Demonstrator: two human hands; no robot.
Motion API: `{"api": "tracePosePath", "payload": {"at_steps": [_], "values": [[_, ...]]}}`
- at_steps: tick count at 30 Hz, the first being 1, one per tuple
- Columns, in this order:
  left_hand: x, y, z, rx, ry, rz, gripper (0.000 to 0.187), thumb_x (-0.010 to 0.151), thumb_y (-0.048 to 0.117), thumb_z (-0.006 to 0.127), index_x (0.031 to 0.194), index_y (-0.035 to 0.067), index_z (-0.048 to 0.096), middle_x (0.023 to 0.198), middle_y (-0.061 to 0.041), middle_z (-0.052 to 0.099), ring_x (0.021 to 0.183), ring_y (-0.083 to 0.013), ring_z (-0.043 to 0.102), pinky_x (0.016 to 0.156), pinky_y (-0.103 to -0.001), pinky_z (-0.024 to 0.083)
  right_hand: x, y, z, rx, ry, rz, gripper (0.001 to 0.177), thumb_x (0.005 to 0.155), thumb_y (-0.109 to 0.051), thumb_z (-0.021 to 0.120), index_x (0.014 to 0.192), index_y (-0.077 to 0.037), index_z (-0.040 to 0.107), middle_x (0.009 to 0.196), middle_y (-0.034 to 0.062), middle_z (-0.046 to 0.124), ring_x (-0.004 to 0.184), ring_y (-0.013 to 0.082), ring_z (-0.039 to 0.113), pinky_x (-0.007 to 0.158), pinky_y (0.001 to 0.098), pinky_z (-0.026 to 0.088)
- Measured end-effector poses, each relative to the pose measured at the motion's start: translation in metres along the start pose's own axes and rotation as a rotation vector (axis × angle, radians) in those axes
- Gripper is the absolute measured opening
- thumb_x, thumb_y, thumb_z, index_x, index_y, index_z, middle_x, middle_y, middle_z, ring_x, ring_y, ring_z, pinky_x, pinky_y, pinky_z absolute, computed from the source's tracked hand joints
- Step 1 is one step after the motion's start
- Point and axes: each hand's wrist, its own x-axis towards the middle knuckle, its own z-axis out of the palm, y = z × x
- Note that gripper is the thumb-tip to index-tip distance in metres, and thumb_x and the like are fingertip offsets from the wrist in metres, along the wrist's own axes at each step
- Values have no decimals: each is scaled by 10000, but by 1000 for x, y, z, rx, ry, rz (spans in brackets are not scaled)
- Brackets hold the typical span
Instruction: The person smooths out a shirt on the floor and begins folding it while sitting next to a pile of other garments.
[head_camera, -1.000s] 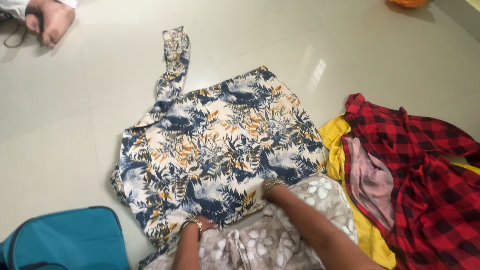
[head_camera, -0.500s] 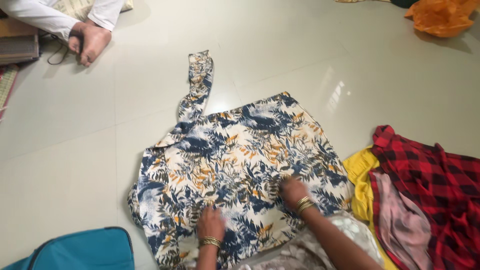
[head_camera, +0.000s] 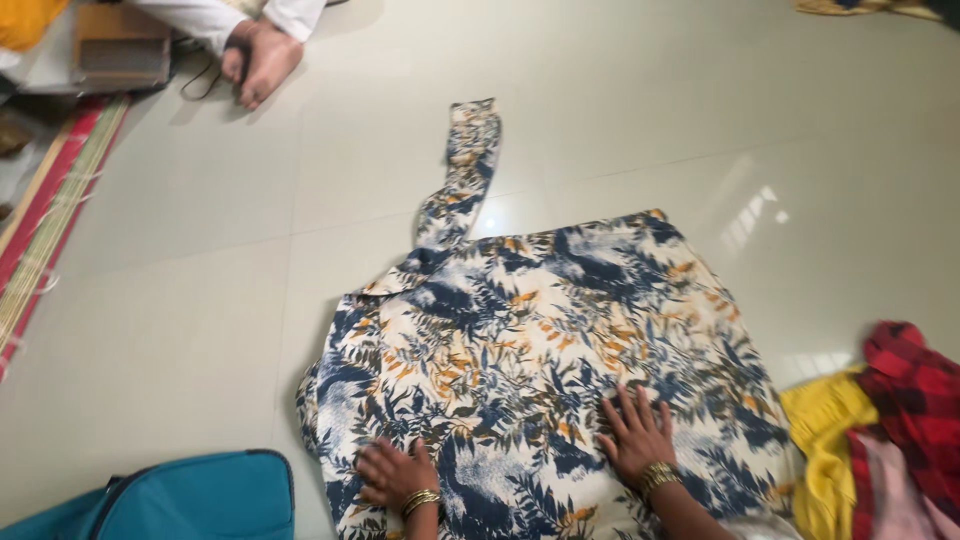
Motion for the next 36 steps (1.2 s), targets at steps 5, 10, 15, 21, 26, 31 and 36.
{"api": "tracePosePath", "payload": {"at_steps": [5,10,15,21,26,31,36], "values": [[9,51,-4,6,84,418,695,1007,580,362,1600,246,220,1689,-96,66,1562,-262,23,1258,-521,59,5,-8,-4,-74,2,52,713,987,-658,308,1612,-360,139,1708,-9,11,1570,267,-26,1226,548,-16],[89,109,-14,-196,583,776,418,967,355,495,1297,129,615,1456,-123,520,1385,-290,430,1138,-498,377,15,-3,14,-81,-109,61,708,991,-656,297,1608,-349,135,1719,0,9,1574,285,-38,1228,547,3],[180,150,-60,-481,454,467,255,1048,239,542,1007,80,738,1064,-196,712,952,-346,696,823,-434,581,35,8,64,223,823,-213,673,947,-601,238,1527,-260,207,1649,63,107,1524,309,27,1168,562,2],[272,190,-92,-837,-94,378,267,1063,275,519,1182,194,744,977,-109,798,753,-214,696,654,-380,535,39,10,77,195,777,-229,677,955,-601,238,1527,-240,211,1643,93,95,1523,320,19,1173,562,1],[330,187,-106,-1577,-155,503,692,1004,121,528,1614,247,228,1502,-134,418,1037,-137,568,758,-314,531,35,11,77,196,737,-231,674,957,-603,254,1524,-241,230,1643,98,103,1527,328,19,1178,557,4],[317,202,-96,-1231,328,613,399,1022,146,636,1354,14,460,1310,-157,601,1126,-222,647,995,-382,573,35,12,76,212,705,-223,671,955,-593,272,1523,-236,257,1642,104,119,1531,333,31,1189,558,6],[224,212,-90,-449,317,1044,119,1019,274,626,1060,171,668,1220,-42,716,1210,-240,656,1117,-410,514,34,12,79,204,696,-228,675,955,-593,272,1531,-243,245,1648,96,110,1531,327,23,1191,552,-2]]}}
